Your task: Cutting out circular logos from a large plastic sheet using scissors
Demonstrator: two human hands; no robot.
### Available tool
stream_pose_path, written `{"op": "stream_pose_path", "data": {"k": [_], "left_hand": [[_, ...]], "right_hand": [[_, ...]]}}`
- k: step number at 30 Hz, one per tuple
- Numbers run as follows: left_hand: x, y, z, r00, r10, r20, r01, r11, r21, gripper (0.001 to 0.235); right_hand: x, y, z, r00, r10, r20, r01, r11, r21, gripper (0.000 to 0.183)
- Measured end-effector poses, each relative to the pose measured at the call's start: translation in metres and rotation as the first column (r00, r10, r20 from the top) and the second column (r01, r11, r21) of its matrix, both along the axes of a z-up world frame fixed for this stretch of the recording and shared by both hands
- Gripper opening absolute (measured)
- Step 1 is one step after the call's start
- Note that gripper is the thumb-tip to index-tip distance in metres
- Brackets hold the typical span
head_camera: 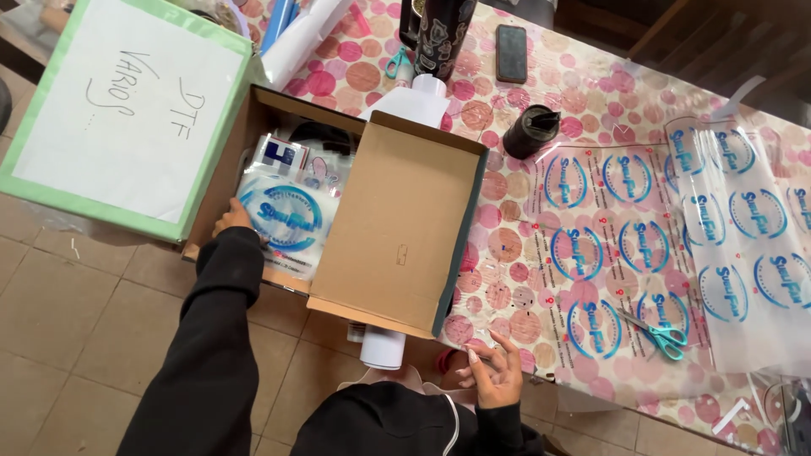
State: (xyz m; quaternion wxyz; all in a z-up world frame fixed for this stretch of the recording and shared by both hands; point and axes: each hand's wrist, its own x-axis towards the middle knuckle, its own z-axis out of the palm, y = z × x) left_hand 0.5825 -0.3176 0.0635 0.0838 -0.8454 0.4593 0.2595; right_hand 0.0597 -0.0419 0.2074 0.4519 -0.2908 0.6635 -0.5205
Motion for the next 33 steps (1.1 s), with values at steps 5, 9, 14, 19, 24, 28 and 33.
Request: {"op": "stream_pose_path", "data": {"k": [5, 9, 14, 19, 24, 28, 33], "left_hand": [[-0.013, 0.002, 0.015, 0.973, -0.11, 0.202, 0.101, 0.994, 0.052, 0.123], [-0.011, 0.016, 0.035, 0.996, 0.03, 0.086, -0.022, 0.995, -0.099, 0.113], [-0.001, 0.053, 0.011, 0.897, -0.095, -0.431, -0.238, 0.719, -0.653, 0.074], [-0.12, 0.144, 0.16, 0.863, -0.216, -0.456, -0.334, 0.433, -0.837, 0.049], [-0.31, 0.202, 0.266, 0.973, -0.154, -0.174, -0.153, 0.135, -0.979, 0.035], [-0.465, 0.214, 0.216, 0.871, -0.326, -0.367, -0.335, 0.151, -0.93, 0.02], [-0.595, 0.135, 0.055, 0.851, -0.332, -0.406, -0.237, 0.447, -0.862, 0.033]], "right_hand": [[-0.009, 0.003, -0.007, 0.999, 0.028, 0.019, -0.027, 0.999, -0.026, 0.052], [-0.02, 0.004, -0.004, 0.999, -0.036, 0.016, 0.035, 0.999, 0.008, 0.051], [-0.068, 0.002, -0.029, 1.0, -0.004, -0.006, 0.003, 0.997, -0.081, 0.04], [-0.162, -0.011, -0.055, 0.989, 0.014, -0.148, -0.02, 0.999, -0.041, 0.03], [-0.304, -0.005, -0.089, 0.847, 0.14, -0.513, -0.093, 0.989, 0.115, 0.02], [-0.401, -0.004, -0.108, 0.829, 0.15, -0.539, -0.039, 0.977, 0.211, 0.028], [-0.46, -0.007, -0.127, 0.851, 0.154, -0.501, -0.038, 0.972, 0.233, 0.033]]}}
